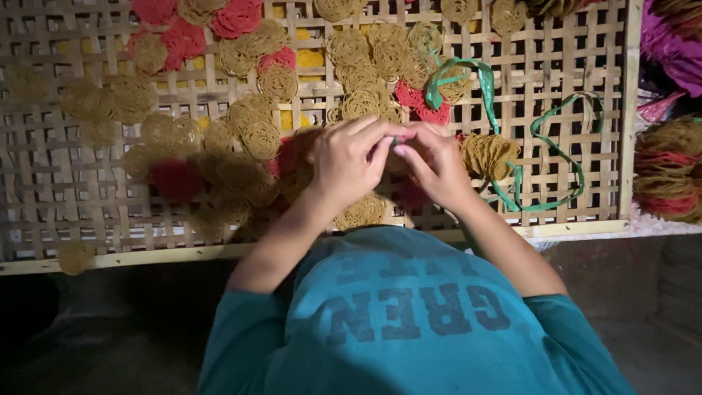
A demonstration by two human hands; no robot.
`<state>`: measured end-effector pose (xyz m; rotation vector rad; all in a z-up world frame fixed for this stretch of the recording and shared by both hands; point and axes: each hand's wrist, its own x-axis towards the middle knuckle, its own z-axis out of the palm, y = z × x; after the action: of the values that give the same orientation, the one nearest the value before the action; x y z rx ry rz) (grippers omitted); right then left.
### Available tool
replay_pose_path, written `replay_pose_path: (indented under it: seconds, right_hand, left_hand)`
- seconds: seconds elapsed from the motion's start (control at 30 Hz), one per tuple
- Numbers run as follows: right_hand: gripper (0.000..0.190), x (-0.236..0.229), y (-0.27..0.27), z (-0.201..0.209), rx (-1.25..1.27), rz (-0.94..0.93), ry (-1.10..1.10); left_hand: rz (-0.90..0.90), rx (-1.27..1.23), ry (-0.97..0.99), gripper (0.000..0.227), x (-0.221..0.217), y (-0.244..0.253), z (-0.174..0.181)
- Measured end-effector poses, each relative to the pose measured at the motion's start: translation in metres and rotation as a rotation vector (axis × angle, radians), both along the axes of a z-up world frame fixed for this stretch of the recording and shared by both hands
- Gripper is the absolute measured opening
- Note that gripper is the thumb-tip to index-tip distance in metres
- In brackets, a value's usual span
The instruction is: The person ties bundles of dried noodles with green plastic ties. They pick up noodle bundles from a wooden lattice tray, wrap a tie around each bundle, and place the tied bundles on the tray. The process is repeated continuously throughout the clip.
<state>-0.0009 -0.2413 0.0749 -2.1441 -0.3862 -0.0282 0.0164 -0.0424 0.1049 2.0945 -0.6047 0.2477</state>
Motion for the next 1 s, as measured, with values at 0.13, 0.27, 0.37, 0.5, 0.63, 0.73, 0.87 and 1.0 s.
replay_pose_path:
  seconds: [0.13,0.27,0.37,0.5,0.63,0.73,0.87,1.0]
  right_hand:
    - [0.004,0.006,-0.008,-0.038,0.530,-0.086,0.306]
    - [0.003,0.011,-0.025,-0.053,0.734,-0.178,0.324]
    - [0.005,0.011,-0.028,-0.051,0.597,-0.168,0.236]
    - [0.006,0.009,-0.017,-0.038,0.400,-0.190,0.180]
    - [0.007,0.008,0.001,-0.022,0.177,-0.187,-0.009]
    - [0.007,0.008,0.015,-0.011,-0.023,-0.174,-0.216]
    - [0.007,0.009,0.029,-0.002,-0.017,-0.133,-0.268]
    - [0.007,0.009,0.033,0.000,-0.035,-0.133,-0.252]
  left_hand:
    - [0.083,0.005,0.110,0.019,0.038,0.016,-0.035]
    - [0.190,0.358,-0.004,0.054,0.069,0.031,-0.089]
    - [0.247,0.488,-0.121,0.058,0.064,0.022,-0.125]
    - [0.239,-0.056,0.451,0.018,0.053,0.022,-0.145]
    - [0.222,-0.477,0.537,0.033,0.040,0.031,-0.141]
    - [0.233,-0.691,0.776,0.042,0.022,0.028,-0.134]
    - [0.203,-0.858,0.766,0.043,0.006,0.020,-0.122]
    - [0.219,-0.708,0.666,0.040,-0.004,0.015,-0.104]
